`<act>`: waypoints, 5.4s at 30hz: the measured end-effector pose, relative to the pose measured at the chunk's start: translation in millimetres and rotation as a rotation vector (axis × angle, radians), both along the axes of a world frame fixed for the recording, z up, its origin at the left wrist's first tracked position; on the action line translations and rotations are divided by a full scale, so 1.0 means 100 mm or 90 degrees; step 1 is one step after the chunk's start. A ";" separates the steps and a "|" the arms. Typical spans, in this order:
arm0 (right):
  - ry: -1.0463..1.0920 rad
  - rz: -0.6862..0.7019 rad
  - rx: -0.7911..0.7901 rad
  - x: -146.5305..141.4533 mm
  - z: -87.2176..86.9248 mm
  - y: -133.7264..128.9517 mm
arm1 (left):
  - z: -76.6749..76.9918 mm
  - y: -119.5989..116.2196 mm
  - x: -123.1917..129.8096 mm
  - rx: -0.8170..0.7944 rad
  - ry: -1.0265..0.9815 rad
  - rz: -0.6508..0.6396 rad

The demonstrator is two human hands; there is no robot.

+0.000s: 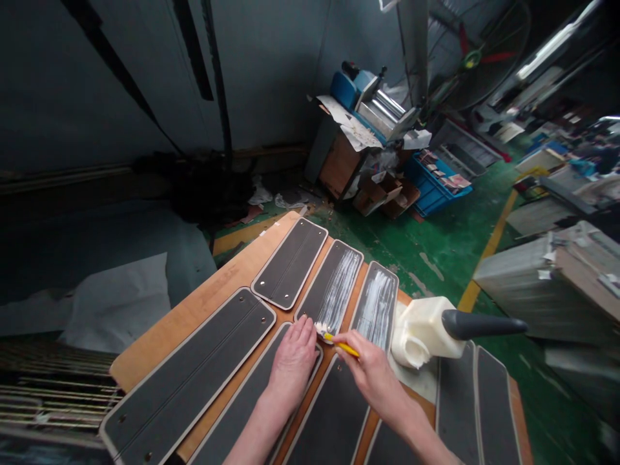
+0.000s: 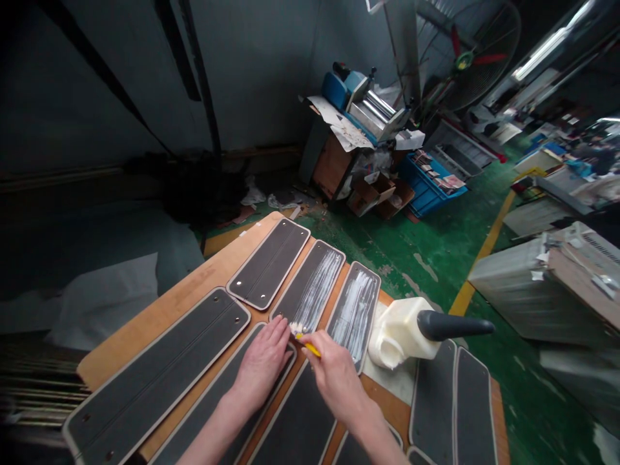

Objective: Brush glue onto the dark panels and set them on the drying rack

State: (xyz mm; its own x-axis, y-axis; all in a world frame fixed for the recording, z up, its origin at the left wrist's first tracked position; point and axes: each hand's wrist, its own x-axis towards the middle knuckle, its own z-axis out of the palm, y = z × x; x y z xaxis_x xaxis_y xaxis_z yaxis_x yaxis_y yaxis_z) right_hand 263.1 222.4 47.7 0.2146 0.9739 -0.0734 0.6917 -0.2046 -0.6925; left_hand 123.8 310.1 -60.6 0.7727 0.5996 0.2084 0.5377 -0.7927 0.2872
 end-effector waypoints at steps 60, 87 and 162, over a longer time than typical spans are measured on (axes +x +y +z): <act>-0.029 -0.082 0.178 0.60 0.09 1.39 | 0.18 0.45 -0.46 0.028 -0.040 0.056; 0.044 0.047 0.073 -0.11 0.02 1.28 | 0.03 0.98 -0.67 0.036 0.061 0.125; 0.165 -0.094 0.205 -0.22 -0.35 1.57 | 0.31 0.88 -1.06 -0.059 -0.050 0.118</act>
State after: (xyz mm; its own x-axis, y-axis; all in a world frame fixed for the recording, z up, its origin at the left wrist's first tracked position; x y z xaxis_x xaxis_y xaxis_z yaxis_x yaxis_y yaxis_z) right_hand 241.4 379.3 12.5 0.3681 0.9162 0.1585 0.4658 -0.0342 -0.8842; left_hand 17.9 397.9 -30.0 0.6315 0.7490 0.2007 0.6449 -0.6510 0.4004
